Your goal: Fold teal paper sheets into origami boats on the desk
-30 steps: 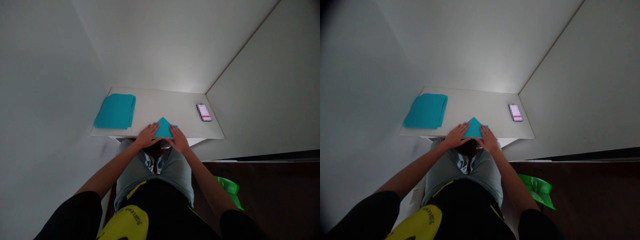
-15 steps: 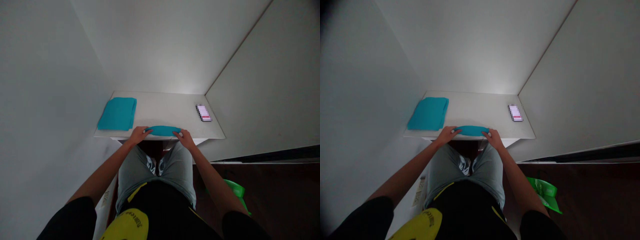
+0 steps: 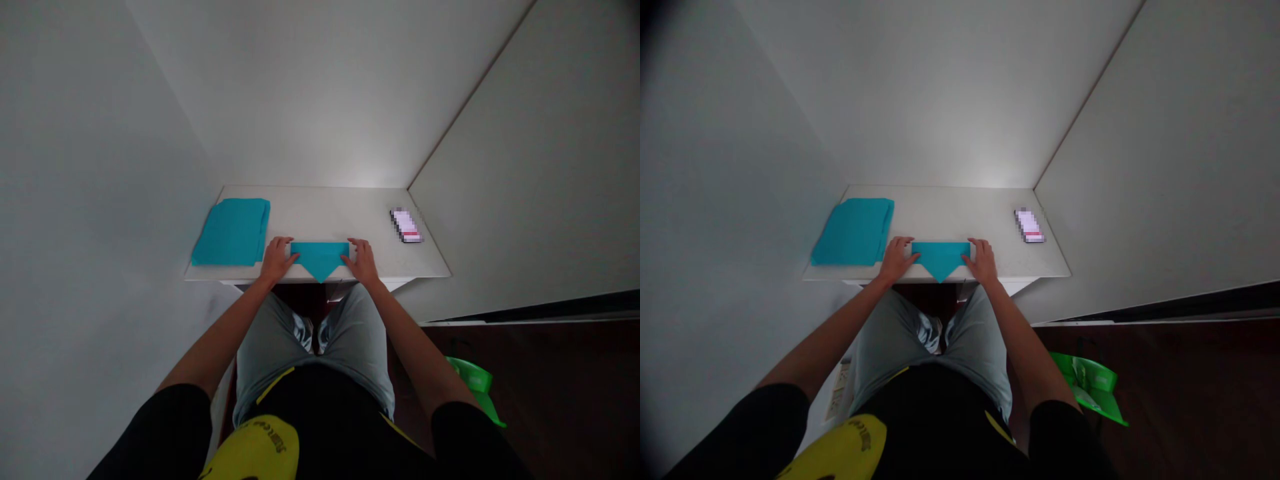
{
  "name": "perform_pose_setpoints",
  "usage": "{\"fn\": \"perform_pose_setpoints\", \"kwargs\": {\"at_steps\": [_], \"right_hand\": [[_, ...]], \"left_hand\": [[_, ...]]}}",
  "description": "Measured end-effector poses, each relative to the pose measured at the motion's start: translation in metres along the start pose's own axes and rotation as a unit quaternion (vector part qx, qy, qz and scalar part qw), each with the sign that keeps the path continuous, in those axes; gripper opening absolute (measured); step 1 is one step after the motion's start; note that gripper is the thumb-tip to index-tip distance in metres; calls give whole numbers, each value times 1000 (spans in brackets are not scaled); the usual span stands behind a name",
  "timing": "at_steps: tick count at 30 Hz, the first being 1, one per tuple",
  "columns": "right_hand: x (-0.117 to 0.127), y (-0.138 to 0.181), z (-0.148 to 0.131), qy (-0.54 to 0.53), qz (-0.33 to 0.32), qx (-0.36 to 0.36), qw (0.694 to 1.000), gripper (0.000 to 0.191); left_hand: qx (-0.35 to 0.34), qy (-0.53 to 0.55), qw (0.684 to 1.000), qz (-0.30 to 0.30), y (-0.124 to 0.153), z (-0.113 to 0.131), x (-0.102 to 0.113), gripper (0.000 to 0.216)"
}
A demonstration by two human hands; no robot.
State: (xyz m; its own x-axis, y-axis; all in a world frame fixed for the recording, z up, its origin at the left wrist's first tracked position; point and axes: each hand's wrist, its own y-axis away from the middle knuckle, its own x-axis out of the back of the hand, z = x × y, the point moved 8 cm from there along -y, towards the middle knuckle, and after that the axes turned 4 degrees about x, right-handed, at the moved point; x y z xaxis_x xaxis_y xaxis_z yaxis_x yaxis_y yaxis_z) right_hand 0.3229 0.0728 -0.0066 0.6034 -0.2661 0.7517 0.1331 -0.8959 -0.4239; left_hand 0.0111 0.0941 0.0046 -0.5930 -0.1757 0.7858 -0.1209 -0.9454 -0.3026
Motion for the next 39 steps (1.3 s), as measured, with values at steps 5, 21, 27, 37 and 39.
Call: {"fn": "perform_pose_setpoints", "kwargs": {"at_steps": [5,21,27,37,39], "right_hand": [[0,4,-12,28,-33,60,997,29],[6,45,-16,-42,-214,186,958,41],[3,25,-12,-126,-177,156,964,29],[-16,3,3,27,-162,91,982,49],[-21,-8,10,45,-175,90,979,55]], "left_hand": [[-76,-34,996,-30,7,13,-6,21],[-232,3,959,-164,65,-4,-2,41],[-228,49,955,-186,37,2,-1,30],[-80,-39,988,-129,1,-5,-18,49],[-61,-51,988,-134,-11,-9,-23,47]]}}
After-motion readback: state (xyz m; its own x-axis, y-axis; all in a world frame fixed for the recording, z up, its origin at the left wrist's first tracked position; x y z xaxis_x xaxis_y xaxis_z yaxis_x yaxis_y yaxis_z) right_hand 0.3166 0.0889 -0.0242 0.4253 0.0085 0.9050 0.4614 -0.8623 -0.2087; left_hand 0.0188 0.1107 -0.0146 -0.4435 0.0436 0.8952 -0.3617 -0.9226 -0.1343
